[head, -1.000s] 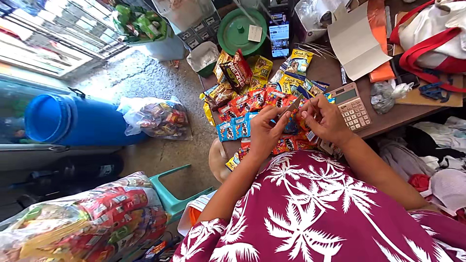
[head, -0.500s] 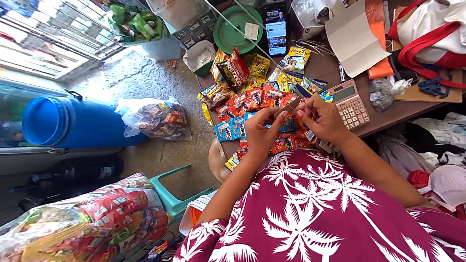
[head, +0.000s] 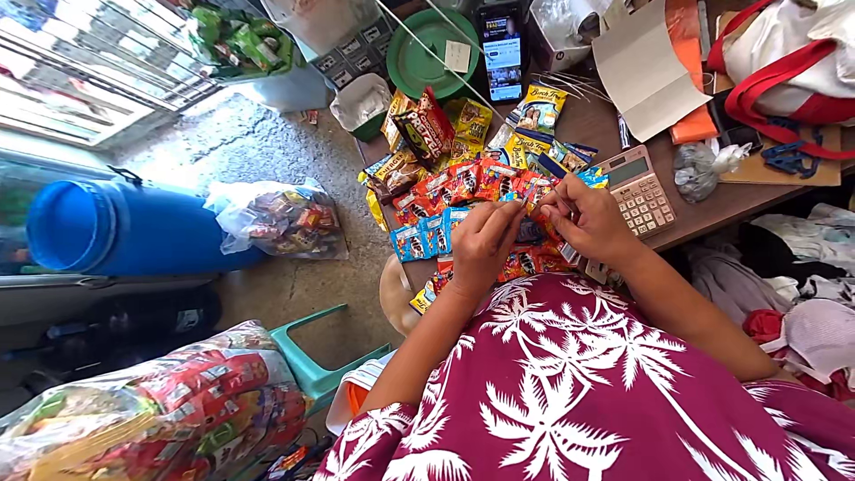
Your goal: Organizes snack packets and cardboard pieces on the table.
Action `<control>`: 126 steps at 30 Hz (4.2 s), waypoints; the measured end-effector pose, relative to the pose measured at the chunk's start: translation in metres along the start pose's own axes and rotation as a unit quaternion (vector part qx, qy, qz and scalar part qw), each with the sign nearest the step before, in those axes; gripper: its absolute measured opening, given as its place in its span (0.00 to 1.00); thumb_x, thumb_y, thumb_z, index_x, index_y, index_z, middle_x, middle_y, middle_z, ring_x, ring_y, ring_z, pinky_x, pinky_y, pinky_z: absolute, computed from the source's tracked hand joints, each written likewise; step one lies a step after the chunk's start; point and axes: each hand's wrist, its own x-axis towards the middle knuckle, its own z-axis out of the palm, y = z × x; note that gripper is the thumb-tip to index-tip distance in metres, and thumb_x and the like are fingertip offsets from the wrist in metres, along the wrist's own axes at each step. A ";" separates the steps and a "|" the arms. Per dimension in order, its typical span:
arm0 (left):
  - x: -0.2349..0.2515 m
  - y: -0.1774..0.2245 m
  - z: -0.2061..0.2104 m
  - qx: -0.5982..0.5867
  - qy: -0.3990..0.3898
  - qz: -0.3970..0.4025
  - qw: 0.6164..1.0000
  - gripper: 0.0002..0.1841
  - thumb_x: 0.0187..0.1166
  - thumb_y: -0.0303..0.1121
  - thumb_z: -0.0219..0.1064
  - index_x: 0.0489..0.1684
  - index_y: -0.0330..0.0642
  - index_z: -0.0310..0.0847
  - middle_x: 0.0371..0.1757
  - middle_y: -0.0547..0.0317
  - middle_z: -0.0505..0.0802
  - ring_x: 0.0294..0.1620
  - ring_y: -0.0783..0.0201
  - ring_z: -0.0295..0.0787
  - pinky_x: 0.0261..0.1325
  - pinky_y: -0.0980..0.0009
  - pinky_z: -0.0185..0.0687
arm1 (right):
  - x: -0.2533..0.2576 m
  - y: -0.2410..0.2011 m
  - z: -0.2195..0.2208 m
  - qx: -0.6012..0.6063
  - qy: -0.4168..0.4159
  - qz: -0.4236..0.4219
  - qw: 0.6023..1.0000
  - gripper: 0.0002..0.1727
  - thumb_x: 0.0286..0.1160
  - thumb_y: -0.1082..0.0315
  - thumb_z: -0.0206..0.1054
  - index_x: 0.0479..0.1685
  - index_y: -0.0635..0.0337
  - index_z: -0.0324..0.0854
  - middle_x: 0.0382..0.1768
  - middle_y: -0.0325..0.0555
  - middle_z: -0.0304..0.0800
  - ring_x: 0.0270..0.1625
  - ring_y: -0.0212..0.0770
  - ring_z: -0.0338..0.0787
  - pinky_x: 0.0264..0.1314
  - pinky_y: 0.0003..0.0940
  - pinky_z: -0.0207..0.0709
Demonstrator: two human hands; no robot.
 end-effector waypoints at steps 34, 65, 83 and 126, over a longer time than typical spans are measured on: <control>-0.009 -0.002 0.007 -0.254 0.041 -0.230 0.939 0.09 0.79 0.25 0.70 0.50 0.26 0.86 0.40 0.57 0.94 0.36 0.73 0.91 0.42 0.75 0.91 | 0.003 0.003 -0.001 0.023 -0.005 -0.001 1.000 0.07 0.83 0.67 0.63 0.39 0.60 0.79 0.37 0.41 0.93 0.28 0.31 0.80 0.30 0.31 0.72; -0.010 -0.004 0.007 -0.257 0.014 -0.216 0.942 0.11 0.76 0.21 0.72 0.51 0.24 0.84 0.43 0.51 0.95 0.38 0.70 0.93 0.44 0.73 0.92 | 0.008 -0.003 0.000 -0.020 -0.020 0.023 0.999 0.09 0.81 0.65 0.65 0.33 0.59 0.77 0.24 0.41 0.81 0.25 0.39 0.78 0.27 0.40 0.69; -0.008 -0.003 0.007 -0.245 0.021 -0.190 0.950 0.10 0.76 0.21 0.71 0.49 0.23 0.84 0.41 0.52 0.94 0.34 0.72 0.91 0.40 0.76 0.90 | 0.007 -0.003 0.000 -0.017 -0.016 0.023 0.999 0.09 0.81 0.65 0.65 0.34 0.59 0.77 0.24 0.41 0.81 0.25 0.39 0.78 0.27 0.39 0.69; 0.006 0.020 0.027 -0.351 -0.150 -0.205 0.901 0.08 0.79 0.23 0.69 0.47 0.25 0.87 0.43 0.49 0.93 0.39 0.71 0.91 0.45 0.75 0.89 | -0.001 0.006 0.009 0.094 0.200 -0.161 0.962 0.26 0.97 0.54 0.46 0.30 0.60 0.78 0.38 0.46 0.86 0.51 0.35 0.84 0.59 0.30 0.74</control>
